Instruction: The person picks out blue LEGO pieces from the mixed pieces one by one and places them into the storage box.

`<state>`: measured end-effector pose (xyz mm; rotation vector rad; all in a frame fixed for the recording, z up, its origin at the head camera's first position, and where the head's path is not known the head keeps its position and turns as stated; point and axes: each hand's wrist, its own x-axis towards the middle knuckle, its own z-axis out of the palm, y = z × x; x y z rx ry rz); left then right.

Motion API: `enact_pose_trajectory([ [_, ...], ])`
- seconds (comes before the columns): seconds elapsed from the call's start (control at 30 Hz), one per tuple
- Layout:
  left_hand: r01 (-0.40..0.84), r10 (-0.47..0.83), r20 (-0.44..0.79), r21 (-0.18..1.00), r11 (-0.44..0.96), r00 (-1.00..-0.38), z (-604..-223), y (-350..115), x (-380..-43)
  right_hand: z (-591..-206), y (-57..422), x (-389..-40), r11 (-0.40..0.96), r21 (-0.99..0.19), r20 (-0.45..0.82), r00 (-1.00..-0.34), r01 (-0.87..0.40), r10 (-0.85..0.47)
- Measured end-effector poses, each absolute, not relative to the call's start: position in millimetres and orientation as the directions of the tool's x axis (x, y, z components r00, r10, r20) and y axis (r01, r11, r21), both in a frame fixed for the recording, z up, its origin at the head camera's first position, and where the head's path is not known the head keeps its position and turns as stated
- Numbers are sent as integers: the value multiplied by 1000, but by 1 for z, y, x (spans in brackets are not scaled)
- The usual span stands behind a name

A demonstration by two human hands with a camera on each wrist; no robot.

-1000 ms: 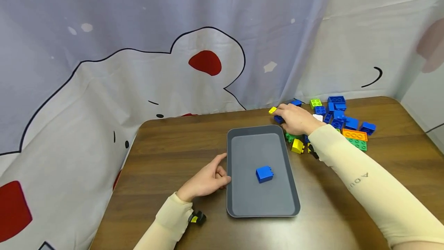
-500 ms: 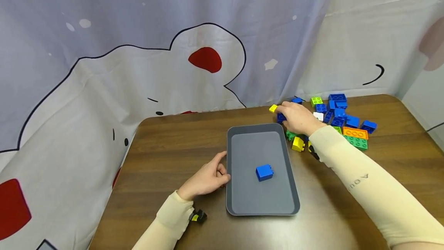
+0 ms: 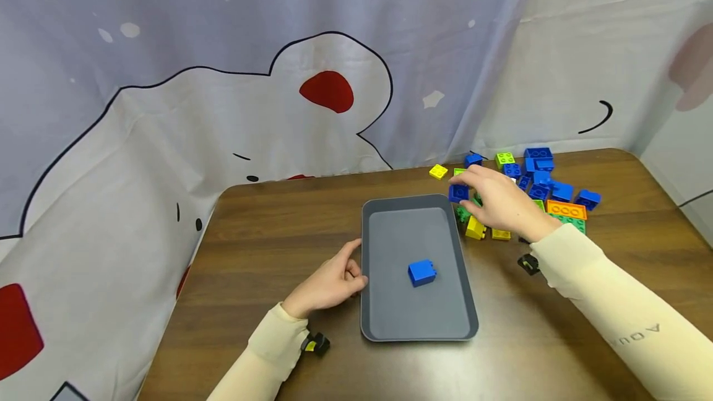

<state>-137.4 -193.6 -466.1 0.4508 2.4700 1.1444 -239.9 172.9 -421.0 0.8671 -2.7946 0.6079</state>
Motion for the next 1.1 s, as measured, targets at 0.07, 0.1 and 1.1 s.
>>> enact_pose_trajectory([
  [0.07,128,434,-202,775,619,-878,-466,-193,-137,-422,174,-230,735,-338,277,-808,-588,-519],
  [0.1,127,433,-202,775,619,-878,-466,-193,-137,-423,175,-225,725,-335,289,-799,-601,-528],
  [1.1,98,407,-151,843,529,-901,-474,-185,-135,-454,138,-110,450,-360,346,-565,-817,-749],
])
